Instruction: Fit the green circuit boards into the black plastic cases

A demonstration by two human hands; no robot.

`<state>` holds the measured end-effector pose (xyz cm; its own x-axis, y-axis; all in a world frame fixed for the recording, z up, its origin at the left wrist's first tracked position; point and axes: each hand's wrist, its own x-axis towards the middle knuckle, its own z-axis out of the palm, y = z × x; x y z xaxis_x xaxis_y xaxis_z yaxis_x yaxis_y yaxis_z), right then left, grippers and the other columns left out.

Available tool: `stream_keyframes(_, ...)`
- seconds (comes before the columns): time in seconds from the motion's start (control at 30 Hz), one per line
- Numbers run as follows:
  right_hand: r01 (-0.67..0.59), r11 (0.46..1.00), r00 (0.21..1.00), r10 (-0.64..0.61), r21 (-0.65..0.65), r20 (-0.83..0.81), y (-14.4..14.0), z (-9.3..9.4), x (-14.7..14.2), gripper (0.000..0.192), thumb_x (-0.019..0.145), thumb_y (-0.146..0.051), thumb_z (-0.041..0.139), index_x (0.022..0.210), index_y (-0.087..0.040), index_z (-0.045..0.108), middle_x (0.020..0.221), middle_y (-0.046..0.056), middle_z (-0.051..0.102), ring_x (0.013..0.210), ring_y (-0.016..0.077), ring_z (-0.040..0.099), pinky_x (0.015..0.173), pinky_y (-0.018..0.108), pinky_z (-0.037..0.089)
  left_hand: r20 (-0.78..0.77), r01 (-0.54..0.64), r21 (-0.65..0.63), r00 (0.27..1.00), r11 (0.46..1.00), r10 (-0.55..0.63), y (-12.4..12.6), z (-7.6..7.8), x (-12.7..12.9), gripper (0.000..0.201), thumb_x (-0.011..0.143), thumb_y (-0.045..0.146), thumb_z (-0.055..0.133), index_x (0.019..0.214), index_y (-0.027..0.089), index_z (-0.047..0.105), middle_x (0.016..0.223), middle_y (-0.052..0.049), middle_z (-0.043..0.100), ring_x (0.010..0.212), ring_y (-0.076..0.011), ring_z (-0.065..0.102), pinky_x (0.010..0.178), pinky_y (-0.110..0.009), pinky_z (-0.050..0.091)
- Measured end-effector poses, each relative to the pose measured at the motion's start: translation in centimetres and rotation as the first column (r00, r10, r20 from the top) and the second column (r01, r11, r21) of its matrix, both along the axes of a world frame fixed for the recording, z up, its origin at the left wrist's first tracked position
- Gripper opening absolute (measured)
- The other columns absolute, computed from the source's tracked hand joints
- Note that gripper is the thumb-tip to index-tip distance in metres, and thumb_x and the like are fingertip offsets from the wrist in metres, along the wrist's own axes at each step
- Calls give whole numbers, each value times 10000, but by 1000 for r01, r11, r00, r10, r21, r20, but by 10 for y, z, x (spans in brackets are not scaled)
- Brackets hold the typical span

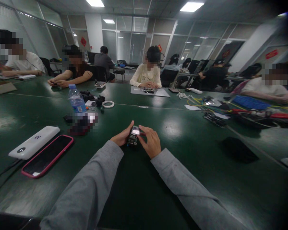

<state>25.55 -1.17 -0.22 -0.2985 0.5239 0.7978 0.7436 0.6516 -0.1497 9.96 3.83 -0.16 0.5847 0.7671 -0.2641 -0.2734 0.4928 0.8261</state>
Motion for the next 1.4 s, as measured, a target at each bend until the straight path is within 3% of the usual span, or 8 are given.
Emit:
stream_keyframes(0.4, 2, 998, 998, 1, -62, 59, 4, 1, 5, 372, 913, -279, 466, 1275, -193, 466, 1250, 69, 559, 1147, 182, 504, 915, 337, 417, 42, -21, 22, 999, 1000, 21, 3, -7, 0, 642, 745, 689, 457, 997, 124, 629, 785, -66, 664, 631, -129, 597, 660, -257, 451)
stream_keyframes(0.77, 34, 988, 997, -24, -149, 71, 10, -4, 9, 426, 926, -282, 409, 1344, -201, 403, 1204, 94, 563, 1127, 211, 501, 875, 377, 451, 12, -21, 46, 1000, 999, 21, -6, 2, -1, 622, 757, 684, 441, 983, 132, 616, 812, -70, 674, 700, -149, 629, 670, -270, 478)
stream_keyframes(1.4, 43, 987, 995, -29, -156, 94, 11, -5, 8, 406, 923, -263, 399, 1317, -167, 418, 1198, 110, 555, 1115, 231, 494, 869, 402, 461, 26, -9, 33, 1000, 999, 8, -5, 2, -1, 562, 762, 651, 479, 973, 146, 606, 782, -50, 665, 667, -142, 630, 635, -272, 496)
